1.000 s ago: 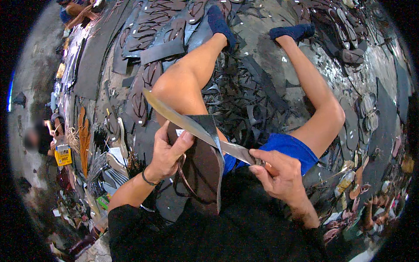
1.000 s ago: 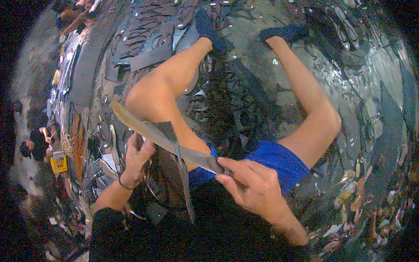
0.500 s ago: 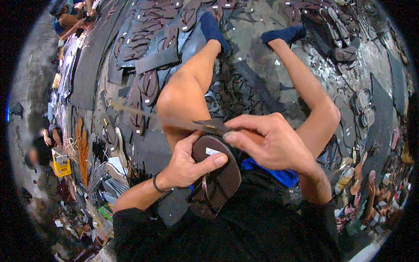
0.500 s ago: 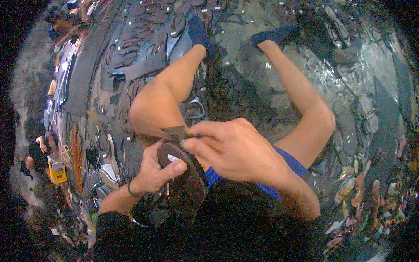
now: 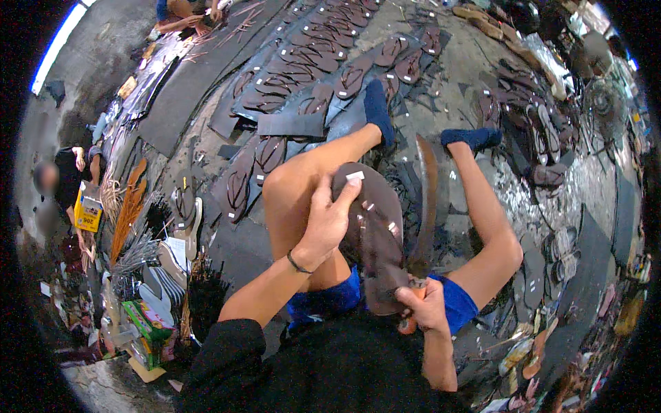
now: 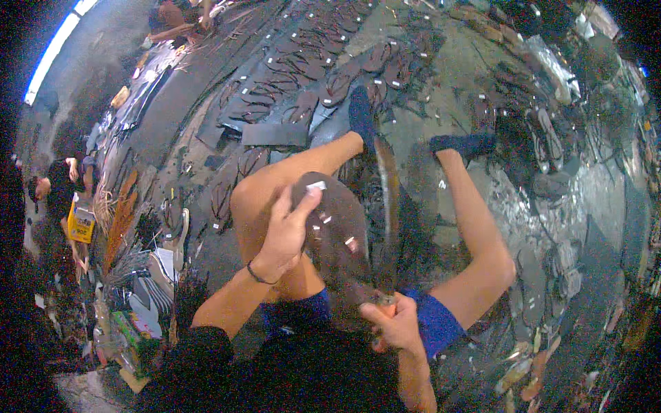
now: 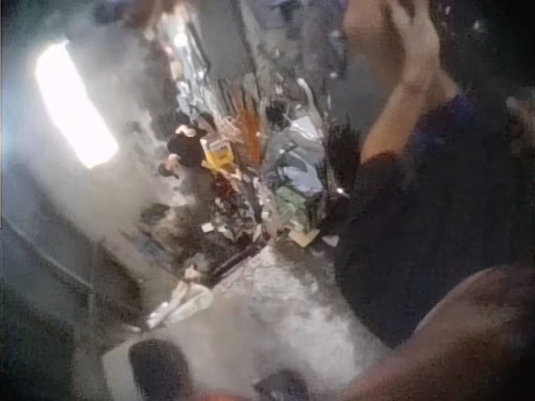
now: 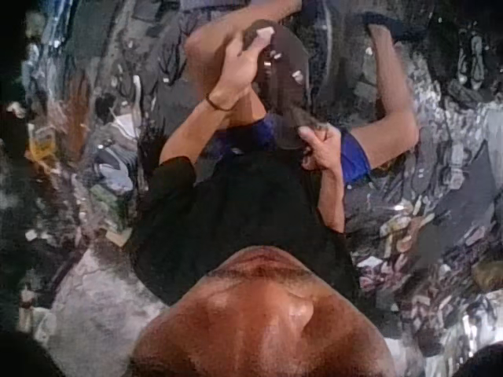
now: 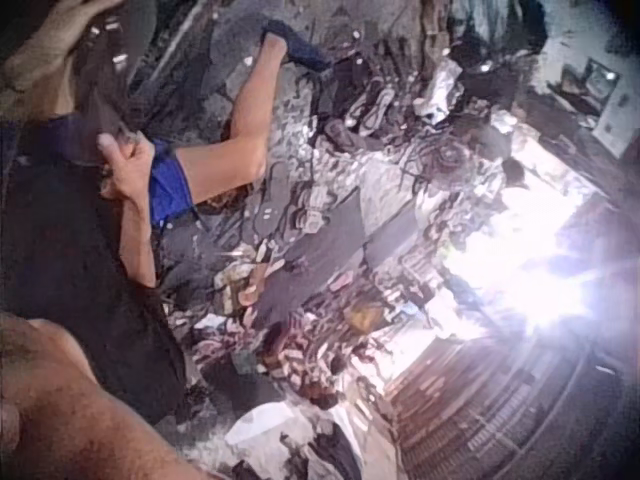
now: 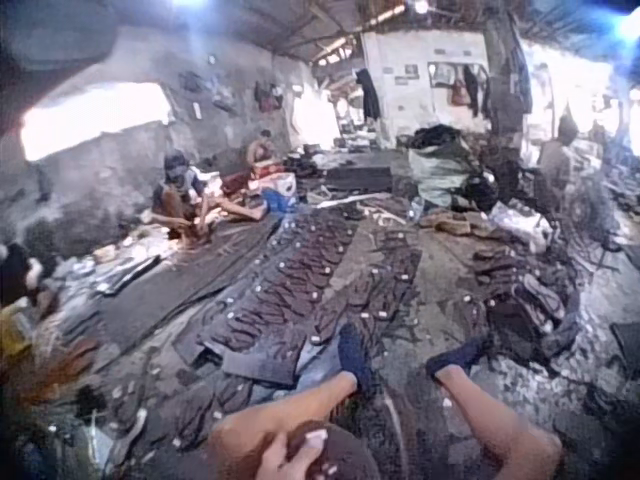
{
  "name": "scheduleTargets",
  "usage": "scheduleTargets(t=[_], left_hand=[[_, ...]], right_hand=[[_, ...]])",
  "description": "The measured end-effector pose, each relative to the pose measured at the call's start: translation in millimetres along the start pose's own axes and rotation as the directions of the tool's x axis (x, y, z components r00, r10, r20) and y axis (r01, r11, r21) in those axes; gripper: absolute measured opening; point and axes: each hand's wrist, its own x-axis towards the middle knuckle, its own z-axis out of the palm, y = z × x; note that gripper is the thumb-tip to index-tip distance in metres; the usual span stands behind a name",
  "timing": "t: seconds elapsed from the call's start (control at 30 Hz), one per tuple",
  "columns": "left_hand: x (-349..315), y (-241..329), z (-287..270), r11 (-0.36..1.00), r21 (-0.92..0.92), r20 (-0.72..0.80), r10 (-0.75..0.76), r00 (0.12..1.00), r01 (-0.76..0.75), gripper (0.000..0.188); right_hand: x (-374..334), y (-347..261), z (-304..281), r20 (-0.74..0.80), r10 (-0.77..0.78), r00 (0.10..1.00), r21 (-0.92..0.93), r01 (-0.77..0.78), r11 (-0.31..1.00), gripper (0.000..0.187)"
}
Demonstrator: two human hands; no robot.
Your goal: The person sits on the floor and uses a curved knife to trim the edges of flip-flop soles. They repeatedly pick up soles, cut along the perimeter, and place the trimmed pieces back on the floor.
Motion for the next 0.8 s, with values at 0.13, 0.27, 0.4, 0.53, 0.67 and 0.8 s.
scheduleTargets(t=[0.13,0.27,0.4,0.53,0.67,0.8], left_hand=[[19,-8,-12,1.000,-0.008,0.002,-0.004,1.000,0.004,0.033],[39,50,-41,0.999,0.034,0.018,0.016,1.000,-0.017,0.032],[96,86,-93,0.978,-0.127,-0.021,0.165,0.986,-0.166,0.030],[157,74,-171,0.979,-0.188,-0.152,0.050,0.987,-0.078,0.035],[215,22,-227,0.973,-0.230,-0.297,-0.077,0.952,0.007,0.036],[253,-21,-267,0.974,-0.224,-0.421,-0.125,0.898,0.030,0.029]], right_hand=[[30,-19,-52,-0.359,-0.232,0.904,-0.123,0.200,0.972,0.023],[55,-128,-135,-0.323,-0.455,0.830,0.449,0.558,0.698,0.055],[52,-175,-159,-0.760,-0.424,0.493,-0.051,0.605,0.795,0.057],[31,-56,-296,-0.669,-0.700,0.252,-0.712,0.055,0.700,0.040],[-8,132,-374,-0.649,-0.708,0.278,-0.726,-0.504,0.467,0.034],[-4,205,-322,-0.802,-0.466,0.375,-0.591,-0.612,0.525,0.036]])
